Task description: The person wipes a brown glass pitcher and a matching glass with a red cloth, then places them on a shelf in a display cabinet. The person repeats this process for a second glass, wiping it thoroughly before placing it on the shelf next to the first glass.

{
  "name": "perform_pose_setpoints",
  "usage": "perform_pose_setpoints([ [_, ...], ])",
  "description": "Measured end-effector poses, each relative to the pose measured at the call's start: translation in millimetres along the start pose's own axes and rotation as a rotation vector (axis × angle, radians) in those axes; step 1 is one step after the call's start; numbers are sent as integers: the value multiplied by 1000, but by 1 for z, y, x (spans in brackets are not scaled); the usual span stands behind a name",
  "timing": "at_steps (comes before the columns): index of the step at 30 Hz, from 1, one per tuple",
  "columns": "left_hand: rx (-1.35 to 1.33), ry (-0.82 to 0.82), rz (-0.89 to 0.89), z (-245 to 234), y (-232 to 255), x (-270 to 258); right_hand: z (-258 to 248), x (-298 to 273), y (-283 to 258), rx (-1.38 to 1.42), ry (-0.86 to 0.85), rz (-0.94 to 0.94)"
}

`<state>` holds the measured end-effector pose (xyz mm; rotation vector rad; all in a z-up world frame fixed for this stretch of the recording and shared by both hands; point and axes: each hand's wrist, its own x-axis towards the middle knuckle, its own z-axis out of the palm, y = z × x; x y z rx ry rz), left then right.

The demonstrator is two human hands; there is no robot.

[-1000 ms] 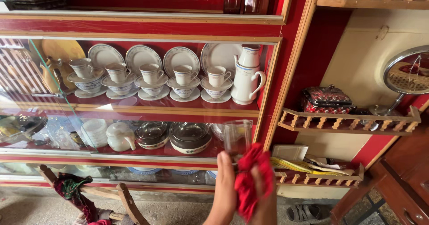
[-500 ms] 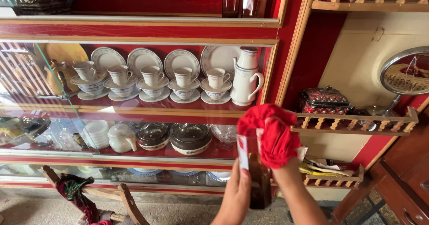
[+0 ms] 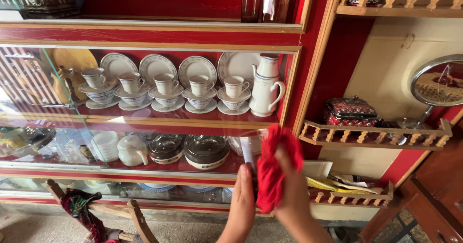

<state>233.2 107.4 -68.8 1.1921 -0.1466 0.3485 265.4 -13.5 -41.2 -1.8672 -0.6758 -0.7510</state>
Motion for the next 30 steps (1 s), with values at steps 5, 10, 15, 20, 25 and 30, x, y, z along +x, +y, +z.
perform_pose_setpoints([
  [5, -130, -116, -250, 16, 14, -11, -13, 53, 8, 43, 28, -217],
  [10, -202, 119, -481, 1, 15, 1, 20, -2, -11, 148, 3, 151],
  [15, -252, 153, -316, -21, -9, 4, 33, -52, -24, 493, 155, 579],
  [20, 128, 44, -82, -22, -27, 0, 7, -23, -34, 6, 18, -87],
  [25, 63, -238, 27, -7, -21, -21, -14, 33, 0, 13, 30, 87],
  [30, -87, -199, -110, -15, -10, -7, 19, -2, 76, 12, -50, 138],
])
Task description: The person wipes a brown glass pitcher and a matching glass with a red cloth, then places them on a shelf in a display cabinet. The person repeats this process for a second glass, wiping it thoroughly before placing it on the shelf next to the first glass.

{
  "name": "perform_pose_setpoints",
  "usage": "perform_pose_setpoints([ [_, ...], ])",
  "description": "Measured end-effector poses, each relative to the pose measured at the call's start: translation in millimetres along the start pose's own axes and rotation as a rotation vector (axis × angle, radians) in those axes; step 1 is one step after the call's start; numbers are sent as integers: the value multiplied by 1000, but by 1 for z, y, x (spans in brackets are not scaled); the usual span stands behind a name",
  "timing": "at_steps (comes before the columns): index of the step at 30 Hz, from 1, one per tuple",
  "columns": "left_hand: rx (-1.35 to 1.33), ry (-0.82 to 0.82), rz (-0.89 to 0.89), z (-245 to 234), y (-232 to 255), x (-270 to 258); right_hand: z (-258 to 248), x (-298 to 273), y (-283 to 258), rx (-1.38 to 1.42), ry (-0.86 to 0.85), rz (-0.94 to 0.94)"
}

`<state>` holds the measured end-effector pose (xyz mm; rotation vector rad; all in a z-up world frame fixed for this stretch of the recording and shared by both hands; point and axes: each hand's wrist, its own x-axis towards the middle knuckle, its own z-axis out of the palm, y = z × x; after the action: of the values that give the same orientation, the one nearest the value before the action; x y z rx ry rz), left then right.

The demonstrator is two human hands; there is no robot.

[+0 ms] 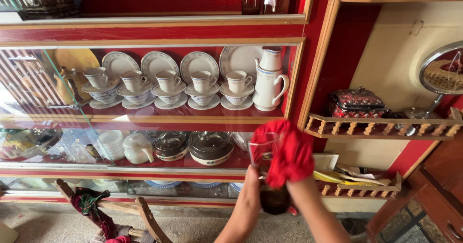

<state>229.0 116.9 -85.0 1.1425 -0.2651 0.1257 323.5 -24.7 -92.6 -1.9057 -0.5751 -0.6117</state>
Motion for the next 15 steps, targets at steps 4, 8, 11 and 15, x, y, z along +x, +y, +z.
perform_pose_setpoints([
  [4, -13, 334, -42, -15, -1, 7, 21, -52, 44, -69, -124, 221],
  [8, -26, 296, -50, -25, -2, 12, 33, -66, 21, 42, 13, 45],
  [11, 80, 212, -31, -22, -9, 5, 19, -63, -25, -51, 98, -217],
  [15, 78, 154, -115, -15, -30, 5, -5, -8, -65, 120, 24, -205],
])
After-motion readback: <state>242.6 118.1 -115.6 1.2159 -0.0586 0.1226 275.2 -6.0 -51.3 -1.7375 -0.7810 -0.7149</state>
